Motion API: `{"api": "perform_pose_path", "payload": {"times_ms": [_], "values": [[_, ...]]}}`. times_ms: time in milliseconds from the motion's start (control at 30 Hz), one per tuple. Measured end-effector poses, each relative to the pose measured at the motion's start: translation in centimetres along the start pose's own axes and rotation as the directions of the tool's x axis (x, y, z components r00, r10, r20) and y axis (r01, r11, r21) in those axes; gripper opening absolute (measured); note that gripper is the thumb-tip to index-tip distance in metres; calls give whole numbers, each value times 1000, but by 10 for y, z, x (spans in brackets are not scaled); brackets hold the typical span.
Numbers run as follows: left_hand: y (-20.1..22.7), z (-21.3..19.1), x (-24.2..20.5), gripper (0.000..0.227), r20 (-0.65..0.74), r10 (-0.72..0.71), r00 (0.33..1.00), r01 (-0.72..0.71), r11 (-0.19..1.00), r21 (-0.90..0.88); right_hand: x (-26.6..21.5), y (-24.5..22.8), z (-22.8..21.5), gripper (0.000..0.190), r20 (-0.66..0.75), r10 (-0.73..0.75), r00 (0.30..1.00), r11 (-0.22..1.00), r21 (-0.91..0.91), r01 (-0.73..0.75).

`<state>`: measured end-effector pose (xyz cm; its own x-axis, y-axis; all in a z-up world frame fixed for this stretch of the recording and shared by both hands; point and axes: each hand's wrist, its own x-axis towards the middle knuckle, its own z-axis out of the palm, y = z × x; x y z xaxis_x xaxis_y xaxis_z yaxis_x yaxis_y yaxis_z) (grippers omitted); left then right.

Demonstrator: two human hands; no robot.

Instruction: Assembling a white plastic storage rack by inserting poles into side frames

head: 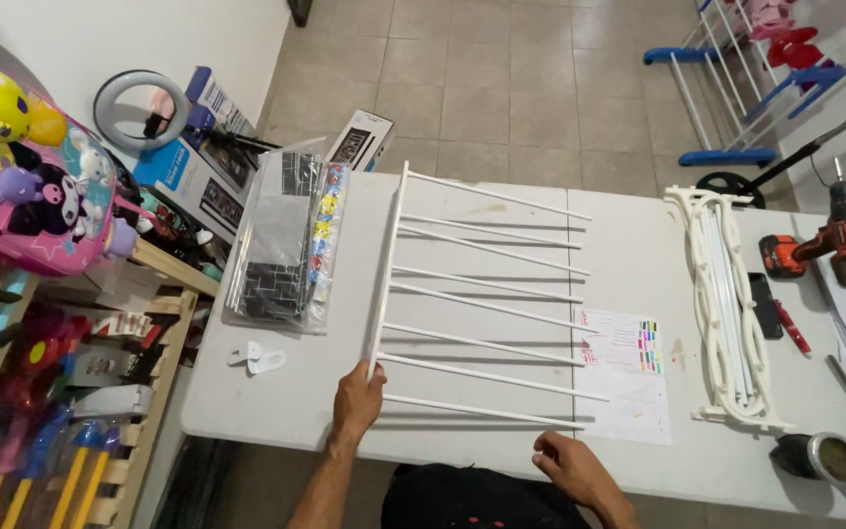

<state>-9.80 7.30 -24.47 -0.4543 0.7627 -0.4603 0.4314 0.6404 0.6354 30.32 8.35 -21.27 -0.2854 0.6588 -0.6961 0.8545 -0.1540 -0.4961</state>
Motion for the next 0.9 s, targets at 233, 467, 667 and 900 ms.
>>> {"api": "perform_pose_path", "payload": {"times_ms": [233, 467, 667, 900], "values": [[121, -44, -69, 25, 46, 394, 918, -384, 912, -144, 14, -97, -41, 43, -560, -637, 530, 770, -432, 469], [157, -58, -105, 27, 89, 483, 871, -462, 867, -184, 27, -190, -84, 20, -477, -722, 500, 684, -598, 417], [139, -85, -79, 29, -279, 835, 474, -869, 391, -304, 7, -200, -103, 25, -450, -745, 492, 664, -570, 484], [178, -114, -123, 82, 57, 997, 46, -957, 61, -285, -46, -233, -144, 17, -488, -750, 447, 660, -502, 559]]}}
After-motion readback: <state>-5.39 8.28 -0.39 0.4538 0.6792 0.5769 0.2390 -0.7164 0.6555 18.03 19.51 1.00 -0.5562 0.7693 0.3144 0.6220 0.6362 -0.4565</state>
